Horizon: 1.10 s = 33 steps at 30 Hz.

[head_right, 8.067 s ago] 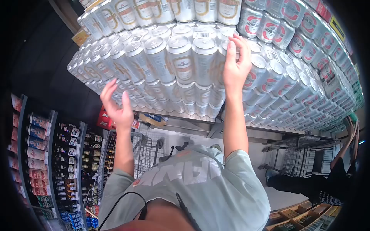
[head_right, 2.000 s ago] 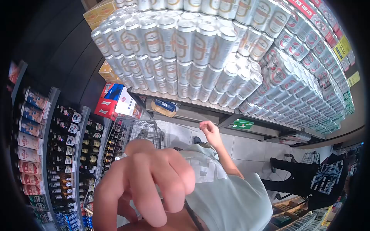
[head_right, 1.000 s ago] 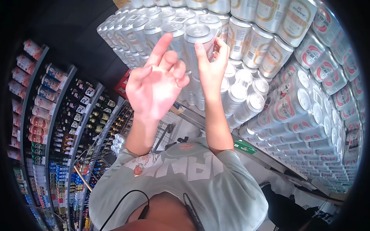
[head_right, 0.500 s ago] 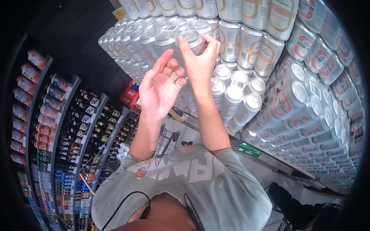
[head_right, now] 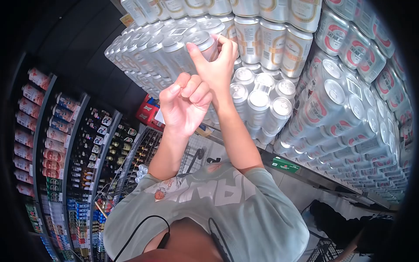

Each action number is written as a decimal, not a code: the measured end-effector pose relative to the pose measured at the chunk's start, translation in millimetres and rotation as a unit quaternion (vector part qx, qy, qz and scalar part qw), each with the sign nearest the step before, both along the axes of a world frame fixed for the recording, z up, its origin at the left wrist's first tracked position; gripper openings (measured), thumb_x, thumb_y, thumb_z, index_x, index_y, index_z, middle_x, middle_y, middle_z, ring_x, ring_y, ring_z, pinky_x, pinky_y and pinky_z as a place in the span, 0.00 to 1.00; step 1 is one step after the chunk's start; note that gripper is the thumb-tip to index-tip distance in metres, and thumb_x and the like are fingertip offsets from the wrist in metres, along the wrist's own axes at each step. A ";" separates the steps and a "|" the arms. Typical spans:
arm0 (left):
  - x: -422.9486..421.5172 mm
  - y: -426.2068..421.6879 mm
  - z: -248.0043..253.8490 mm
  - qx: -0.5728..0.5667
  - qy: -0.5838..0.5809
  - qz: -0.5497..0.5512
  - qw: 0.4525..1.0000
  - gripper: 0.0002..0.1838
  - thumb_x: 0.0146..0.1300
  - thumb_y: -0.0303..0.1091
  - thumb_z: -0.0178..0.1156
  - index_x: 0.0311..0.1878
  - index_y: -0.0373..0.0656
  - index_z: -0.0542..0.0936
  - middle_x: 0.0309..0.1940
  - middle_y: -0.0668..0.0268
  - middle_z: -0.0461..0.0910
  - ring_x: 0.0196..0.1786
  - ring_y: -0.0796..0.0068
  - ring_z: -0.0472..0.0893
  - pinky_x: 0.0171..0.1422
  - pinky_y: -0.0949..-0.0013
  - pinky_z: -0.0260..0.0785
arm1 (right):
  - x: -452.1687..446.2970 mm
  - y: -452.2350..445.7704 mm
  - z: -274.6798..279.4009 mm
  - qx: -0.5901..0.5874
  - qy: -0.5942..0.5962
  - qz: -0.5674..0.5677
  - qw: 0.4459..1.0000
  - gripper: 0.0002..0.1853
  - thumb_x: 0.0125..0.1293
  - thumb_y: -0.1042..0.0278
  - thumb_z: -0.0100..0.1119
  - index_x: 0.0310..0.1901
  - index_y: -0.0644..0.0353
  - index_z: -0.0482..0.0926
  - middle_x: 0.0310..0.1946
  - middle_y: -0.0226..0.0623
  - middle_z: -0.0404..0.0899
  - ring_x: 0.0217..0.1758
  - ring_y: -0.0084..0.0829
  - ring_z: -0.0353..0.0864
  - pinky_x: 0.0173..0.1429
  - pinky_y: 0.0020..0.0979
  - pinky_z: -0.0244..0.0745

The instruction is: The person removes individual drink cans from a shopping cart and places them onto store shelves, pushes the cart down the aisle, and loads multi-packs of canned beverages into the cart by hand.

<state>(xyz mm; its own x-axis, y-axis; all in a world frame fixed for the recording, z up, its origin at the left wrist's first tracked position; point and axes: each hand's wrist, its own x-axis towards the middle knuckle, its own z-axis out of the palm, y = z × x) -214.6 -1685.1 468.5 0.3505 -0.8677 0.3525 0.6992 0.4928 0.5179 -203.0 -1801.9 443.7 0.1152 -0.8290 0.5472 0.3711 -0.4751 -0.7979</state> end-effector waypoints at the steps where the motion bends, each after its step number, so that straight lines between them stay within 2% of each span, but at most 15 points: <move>1: -0.8 0.0 0.0 -0.010 -0.004 -0.004 1.000 0.11 0.61 0.37 0.61 0.28 0.49 0.69 0.26 0.75 0.67 0.31 0.79 0.66 0.38 0.74 0.62 | -0.9 1.0 0.8 -0.002 0.002 -0.002 1.000 0.33 0.49 0.53 0.78 0.49 0.66 0.72 0.46 0.40 0.67 0.51 0.37 0.67 0.56 0.37 0.67; 8: -6.3 0.9 -2.3 -0.029 -0.066 0.024 0.997 0.12 0.64 0.38 0.63 0.29 0.49 0.71 0.25 0.75 0.69 0.31 0.79 0.68 0.35 0.74 0.63 | 1.9 -1.3 -1.5 0.010 -0.015 0.018 1.000 0.33 0.49 0.54 0.78 0.49 0.66 0.72 0.46 0.40 0.67 0.51 0.37 0.67 0.56 0.38 0.67; 15: -11.0 2.0 -3.9 -0.017 -0.156 0.136 0.978 0.09 0.66 0.37 0.63 0.37 0.42 0.77 0.27 0.68 0.75 0.28 0.74 0.71 0.33 0.70 0.65 | 3.1 -1.3 3.7 0.016 -0.011 0.004 1.000 0.32 0.50 0.51 0.77 0.47 0.66 0.72 0.45 0.40 0.67 0.49 0.35 0.67 0.55 0.37 0.66; 20: -18.4 3.8 -1.6 0.024 -0.269 0.244 0.931 0.11 0.70 0.38 0.58 0.39 0.38 0.76 0.28 0.63 0.74 0.29 0.70 0.73 0.35 0.66 0.68 | 6.7 0.0 7.3 0.045 -0.031 0.016 0.998 0.31 0.50 0.52 0.76 0.45 0.67 0.71 0.44 0.40 0.67 0.49 0.35 0.65 0.55 0.37 0.65; 23: -23.0 15.8 10.4 -0.028 -0.302 0.253 0.919 0.14 0.72 0.42 0.55 0.41 0.39 0.74 0.30 0.64 0.73 0.32 0.69 0.72 0.38 0.64 0.68 | 6.2 -1.0 7.5 0.030 -0.005 -0.007 1.000 0.31 0.50 0.53 0.76 0.45 0.67 0.70 0.44 0.40 0.66 0.48 0.35 0.65 0.54 0.37 0.65; 25: -28.2 26.9 28.6 -0.160 -0.333 0.215 0.904 0.14 0.72 0.48 0.53 0.41 0.46 0.71 0.35 0.67 0.72 0.37 0.69 0.70 0.40 0.65 0.67 | 5.4 -1.6 8.4 0.013 0.002 -0.019 1.000 0.31 0.50 0.52 0.76 0.45 0.67 0.70 0.43 0.40 0.66 0.48 0.35 0.65 0.54 0.37 0.65; 27: -38.5 38.4 48.0 -0.262 -0.333 0.201 0.883 0.09 0.72 0.45 0.53 0.43 0.51 0.74 0.39 0.71 0.74 0.40 0.72 0.70 0.41 0.66 0.66 | 6.3 -1.1 5.7 0.009 -0.002 -0.016 1.000 0.32 0.51 0.52 0.76 0.45 0.68 0.70 0.43 0.40 0.66 0.48 0.34 0.65 0.54 0.37 0.65; 30: -65.6 57.2 69.1 -0.258 -0.354 0.355 0.826 0.06 0.70 0.39 0.55 0.46 0.57 0.81 0.39 0.79 0.74 0.42 0.78 0.70 0.40 0.68 0.66 | 7.8 -3.0 3.1 0.001 0.004 -0.014 1.000 0.33 0.51 0.52 0.76 0.47 0.68 0.70 0.44 0.40 0.65 0.48 0.34 0.64 0.55 0.37 0.65; 31: -70.0 56.8 70.5 -0.288 -0.349 0.374 0.810 0.07 0.69 0.38 0.55 0.45 0.58 0.83 0.36 0.79 0.74 0.42 0.80 0.71 0.41 0.68 0.66 | 7.5 -2.8 2.7 0.002 0.003 -0.010 1.000 0.33 0.51 0.51 0.76 0.47 0.68 0.70 0.45 0.40 0.65 0.48 0.34 0.64 0.55 0.37 0.65; 33: -65.0 73.3 71.0 -0.251 -0.400 0.303 0.828 0.14 0.64 0.49 0.61 0.44 0.52 0.84 0.46 0.61 0.75 0.37 0.74 0.71 0.49 0.53 0.67 | 7.3 -3.0 2.5 0.004 0.000 -0.003 1.000 0.33 0.52 0.51 0.75 0.48 0.69 0.70 0.45 0.40 0.65 0.48 0.34 0.64 0.55 0.36 0.64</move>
